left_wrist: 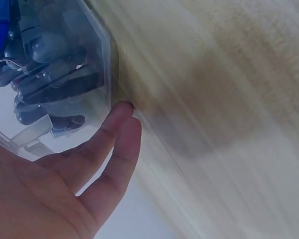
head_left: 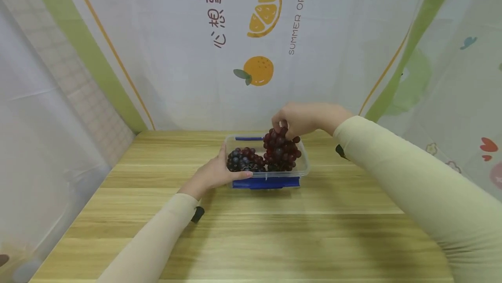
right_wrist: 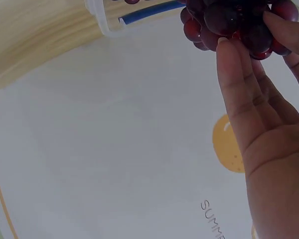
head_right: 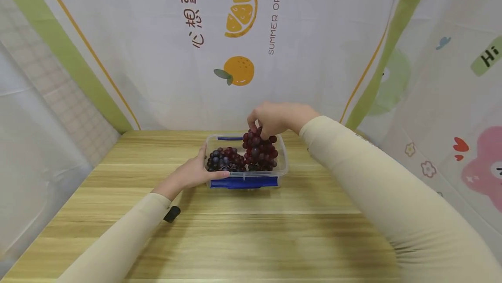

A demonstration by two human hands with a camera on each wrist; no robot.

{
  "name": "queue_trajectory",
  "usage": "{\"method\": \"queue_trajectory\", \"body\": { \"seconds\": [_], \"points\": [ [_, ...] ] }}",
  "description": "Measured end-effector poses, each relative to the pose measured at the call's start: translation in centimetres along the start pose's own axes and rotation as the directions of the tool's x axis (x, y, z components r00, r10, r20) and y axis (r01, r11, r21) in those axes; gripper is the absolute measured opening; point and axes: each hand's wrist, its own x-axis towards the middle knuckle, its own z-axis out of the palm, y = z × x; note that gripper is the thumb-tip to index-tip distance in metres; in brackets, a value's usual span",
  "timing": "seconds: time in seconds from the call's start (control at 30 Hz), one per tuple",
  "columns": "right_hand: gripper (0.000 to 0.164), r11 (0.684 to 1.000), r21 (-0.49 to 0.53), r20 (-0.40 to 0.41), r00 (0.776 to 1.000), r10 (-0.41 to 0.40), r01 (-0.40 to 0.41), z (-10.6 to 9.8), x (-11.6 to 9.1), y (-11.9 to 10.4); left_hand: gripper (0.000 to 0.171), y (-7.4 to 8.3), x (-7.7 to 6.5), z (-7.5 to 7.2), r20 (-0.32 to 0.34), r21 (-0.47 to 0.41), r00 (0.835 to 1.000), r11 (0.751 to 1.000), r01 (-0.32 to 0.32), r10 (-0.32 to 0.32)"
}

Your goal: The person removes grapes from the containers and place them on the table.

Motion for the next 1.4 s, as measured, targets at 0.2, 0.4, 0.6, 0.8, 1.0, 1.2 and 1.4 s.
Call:
{"method": "queue_trajectory", "body": {
  "seconds": [0.2,0.4,0.6,0.8,1.0,1.2,1.4],
  "points": [
    [0.021,1.0,0.0,0.004,1.0,0.015,-0.015,-0.8,-0.7,0.0,0.145,0.1,-0.1,-0.1,0.023,0.017,1.0,1.0,-0.001,0.0],
    [0.023,0.999,-0.028,0.001,1.0,0.026,-0.026,-2.0,-1.7,-0.1,0.143,0.2,-0.2,-0.1,0.027,0.064,1.0,0.998,0.01,-0.011],
    [0.021,0.999,-0.039,-0.037,0.999,0.032,-0.033,-3.2,-2.6,0.3,0.143,0.1,-0.1,-0.1,0.025,0.066,1.0,0.998,0.007,-0.008],
    [0.022,0.996,-0.053,-0.075,0.995,0.061,-0.065,-3.7,-3.4,1.6,0.142,0.1,0.0,0.0,0.024,0.077,1.0,0.997,0.004,-0.006],
    [0.02,0.995,-0.033,-0.081,0.992,0.092,-0.095,-3.8,-4.3,3.0,0.142,0.2,0.0,0.0,0.024,0.086,1.0,0.996,0.009,-0.012],
    [0.021,0.991,0.002,-0.1,0.985,0.137,-0.137,-4.4,-5.3,4.6,0.139,0.2,-0.1,-0.1,0.027,0.092,1.0,0.996,0.012,-0.015],
    [0.022,0.982,0.025,-0.115,0.975,0.187,-0.186,-4.8,-6.5,6.2,0.138,0.2,-0.1,0.0,0.026,0.085,1.0,0.996,0.012,-0.014]
  ]
}}
